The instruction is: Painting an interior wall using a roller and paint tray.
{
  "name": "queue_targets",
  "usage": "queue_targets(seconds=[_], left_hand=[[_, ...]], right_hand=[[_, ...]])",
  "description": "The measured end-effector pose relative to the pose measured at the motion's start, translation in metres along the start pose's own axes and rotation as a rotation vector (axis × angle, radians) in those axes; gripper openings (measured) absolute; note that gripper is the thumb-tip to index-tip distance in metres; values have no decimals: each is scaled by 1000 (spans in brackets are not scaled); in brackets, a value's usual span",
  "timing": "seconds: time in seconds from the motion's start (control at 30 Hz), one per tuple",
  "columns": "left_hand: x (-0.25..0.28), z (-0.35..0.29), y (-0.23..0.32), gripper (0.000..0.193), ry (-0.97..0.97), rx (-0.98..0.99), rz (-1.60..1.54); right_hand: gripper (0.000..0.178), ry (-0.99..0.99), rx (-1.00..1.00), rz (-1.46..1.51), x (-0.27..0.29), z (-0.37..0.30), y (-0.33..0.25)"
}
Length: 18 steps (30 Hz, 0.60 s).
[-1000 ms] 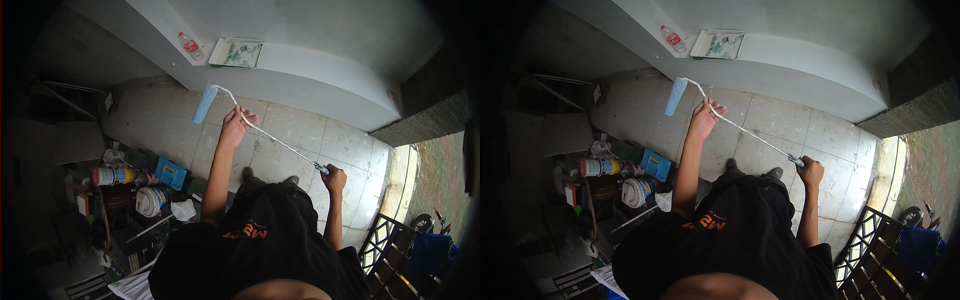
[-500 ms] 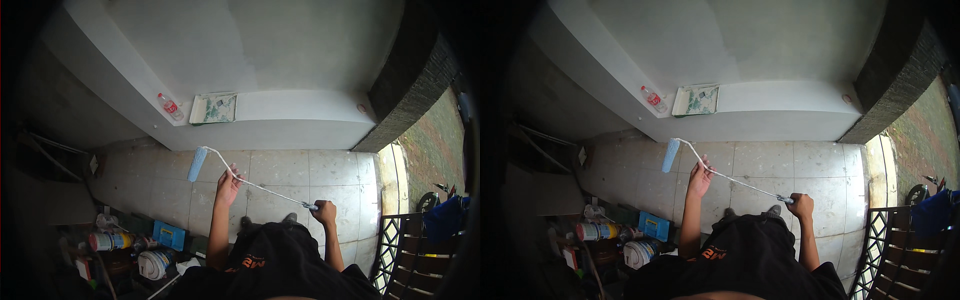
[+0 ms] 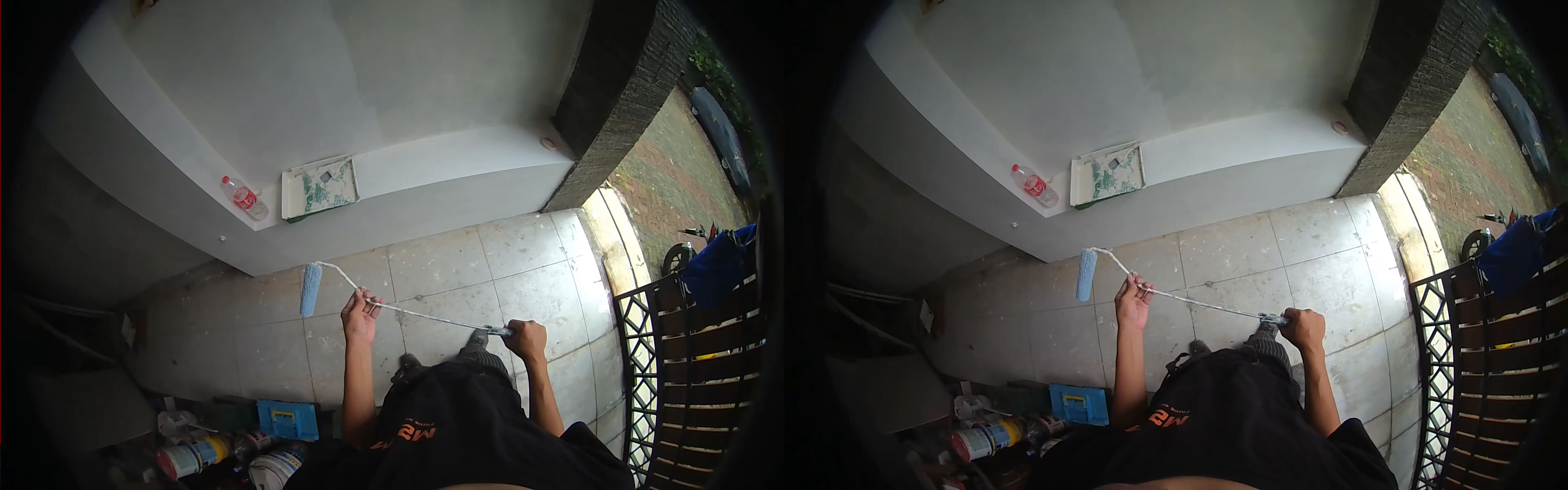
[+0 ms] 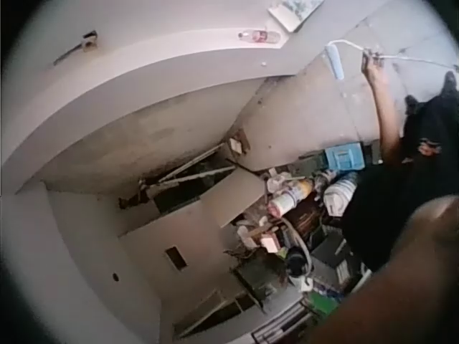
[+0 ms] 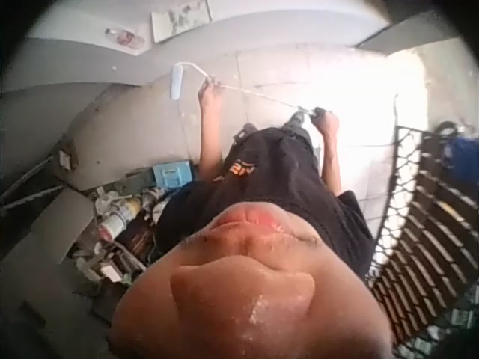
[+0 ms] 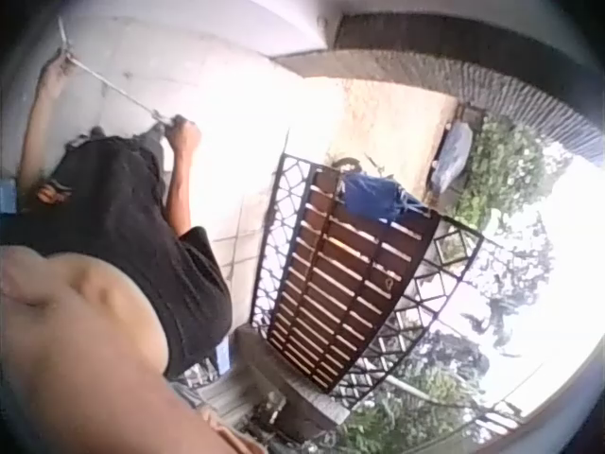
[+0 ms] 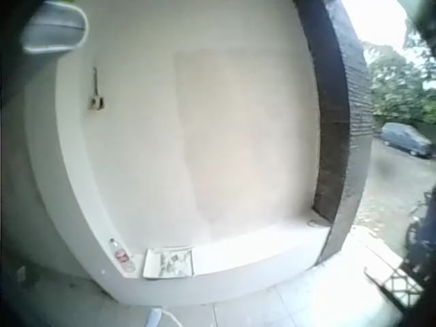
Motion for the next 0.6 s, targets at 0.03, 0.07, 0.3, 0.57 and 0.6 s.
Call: queue_targets(seconds=[0.03,0.07,0.3,0.57,0.6], left_hand=[[7,1,1,16,25,7,28],[13,2,2,17,51,12,57],[21,-4,29,29,124,-70,276],[39,-6,35,32,245,-77,420],[42,-4,35,32,234,-91,417]], right_hand=[[8,22,-2,3,0,-6,-4],[8,44,-3,7,-1,-11,-9],[13,-144,-98,1,-12,-24,-33],[16,-180,-49,-38,-16,-7,-44],[17,-183,-37,-40,-18,-4,-45]])
Point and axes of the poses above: each hand's wrist, its own z-axis towards the middle knuckle, its own x-axis out of the back of the hand, y = z × x, the point moved 7 cm from there along z, towards the middle knuckle, and after that the axes turned 7 degrees about -x, right-handed, at the moved point
